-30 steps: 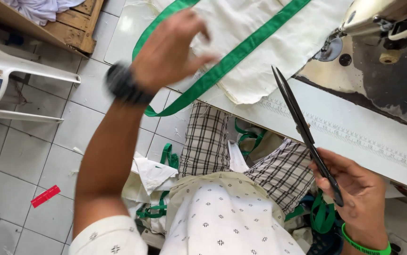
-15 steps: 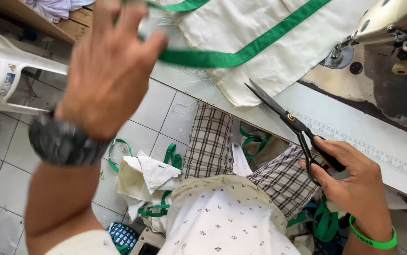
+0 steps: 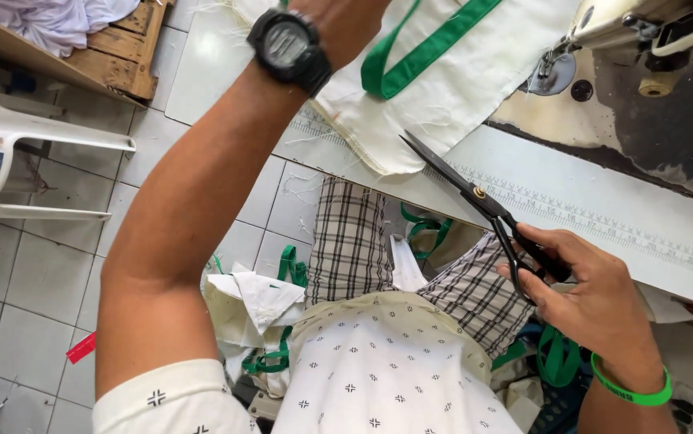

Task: The person sews a white fabric bag with green straps using a sewing machine. They then use scissors to trim excess threads and fabric from the bag's edges and straps. Finally, they fold and align the bag's edges, preparing it for further sewing.

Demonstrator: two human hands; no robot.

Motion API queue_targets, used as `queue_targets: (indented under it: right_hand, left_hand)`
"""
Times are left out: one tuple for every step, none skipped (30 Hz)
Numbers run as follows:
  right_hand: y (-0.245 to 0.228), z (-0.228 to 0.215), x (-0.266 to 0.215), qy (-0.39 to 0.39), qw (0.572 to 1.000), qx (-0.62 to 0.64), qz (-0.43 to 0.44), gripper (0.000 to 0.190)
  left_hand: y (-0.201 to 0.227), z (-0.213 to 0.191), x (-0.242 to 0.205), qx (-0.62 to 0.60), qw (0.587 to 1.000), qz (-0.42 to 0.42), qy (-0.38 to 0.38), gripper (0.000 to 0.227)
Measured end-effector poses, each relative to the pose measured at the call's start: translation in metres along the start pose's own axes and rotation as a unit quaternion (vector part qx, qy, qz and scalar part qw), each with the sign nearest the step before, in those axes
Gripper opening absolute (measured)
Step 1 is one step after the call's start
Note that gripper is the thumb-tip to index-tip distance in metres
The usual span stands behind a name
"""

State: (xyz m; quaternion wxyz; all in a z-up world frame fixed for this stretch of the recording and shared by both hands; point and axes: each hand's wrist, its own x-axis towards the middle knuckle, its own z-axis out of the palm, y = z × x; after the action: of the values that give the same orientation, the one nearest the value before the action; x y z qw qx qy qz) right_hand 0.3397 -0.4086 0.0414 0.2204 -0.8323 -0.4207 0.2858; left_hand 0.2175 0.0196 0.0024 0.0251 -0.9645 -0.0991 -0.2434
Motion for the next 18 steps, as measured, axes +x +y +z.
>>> queue_targets:
  right_hand:
    - [-0.005,-0.001,0.001,-0.001,1.0,-0.001,0.0,0.056]
    - [-0.011,-0.003,0.001,-0.015,0.998,0.027,0.048,0.057]
    - [-0.018,-0.004,0.003,-0.028,0.994,0.056,0.093,0.058]
    - [-0.018,-0.001,0.005,-0.028,0.994,0.056,0.09,0.058]
    - [-0.018,0.001,0.003,-0.012,0.991,0.088,0.101,0.06]
    - [-0.017,0.002,0.002,0.005,0.987,0.119,0.111,0.061]
    - [-0.02,-0.003,-0.006,0.005,0.986,0.118,0.113,0.061]
    - [-0.024,-0.007,-0.014,0.006,0.975,0.163,0.148,0.061]
    - [-0.028,-0.012,-0.02,0.007,0.962,0.207,0.18,0.06]
    - [-0.025,-0.017,-0.023,0.006,0.962,0.206,0.18,0.06]
    - [-0.022,-0.022,-0.028,-0.009,0.935,0.255,0.248,0.059]
    - [-0.018,-0.027,-0.032,-0.024,0.9,0.302,0.314,0.06]
    - [-0.015,-0.026,-0.031,-0.025,0.9,0.299,0.315,0.06]
    - [-0.012,-0.024,-0.031,-0.041,0.888,0.311,0.338,0.052]
    - [-0.01,-0.023,-0.03,-0.056,0.875,0.322,0.357,0.045]
    - [0.009,-0.013,-0.029,-0.056,0.876,0.32,0.357,0.045]
    - [0.027,-0.003,-0.029,-0.078,0.879,0.368,0.293,0.048]
    - [0.046,0.006,-0.029,-0.101,0.875,0.414,0.229,0.058]
  left_hand:
    - [0.0,0.008,-0.002,-0.011,1.0,-0.012,-0.003,0.01]
    - [0.001,0.014,-0.005,-0.022,0.999,-0.024,-0.006,0.011]
    - [0.002,0.018,-0.001,-0.03,0.999,-0.035,-0.009,0.013]
    - [0.013,-0.002,-0.013,-0.027,0.999,-0.037,-0.009,0.013]
    - [0.028,-0.018,-0.023,-0.101,0.994,-0.038,0.014,0.004]
    - [0.043,-0.035,-0.034,-0.175,0.983,-0.039,0.037,0.013]
    - [0.056,-0.035,-0.051,-0.178,0.983,-0.039,0.037,0.013]
    - [0.069,-0.036,-0.069,-0.184,0.981,-0.043,0.039,0.019]
    - [0.08,-0.037,-0.087,-0.188,0.98,-0.048,0.042,0.026]
    - [0.091,-0.04,-0.1,-0.188,0.98,-0.049,0.043,0.026]
    - [0.103,-0.044,-0.114,-0.128,0.988,-0.082,0.031,0.048]
    - [0.114,-0.047,-0.129,-0.067,0.991,-0.114,0.019,0.07]
    - [0.118,-0.046,-0.136,-0.069,0.991,-0.116,0.019,0.07]
    - [0.123,-0.045,-0.142,-0.058,0.99,-0.125,0.016,0.064]
    - [0.126,-0.044,-0.149,-0.046,0.99,-0.134,0.015,0.061]
    - [0.125,-0.041,-0.15,-0.046,0.989,-0.136,0.017,0.061]
    - [0.125,-0.038,-0.154,-0.059,0.99,-0.121,0.048,0.047]
    - [0.125,-0.035,-0.157,-0.072,0.989,-0.106,0.08,0.034]
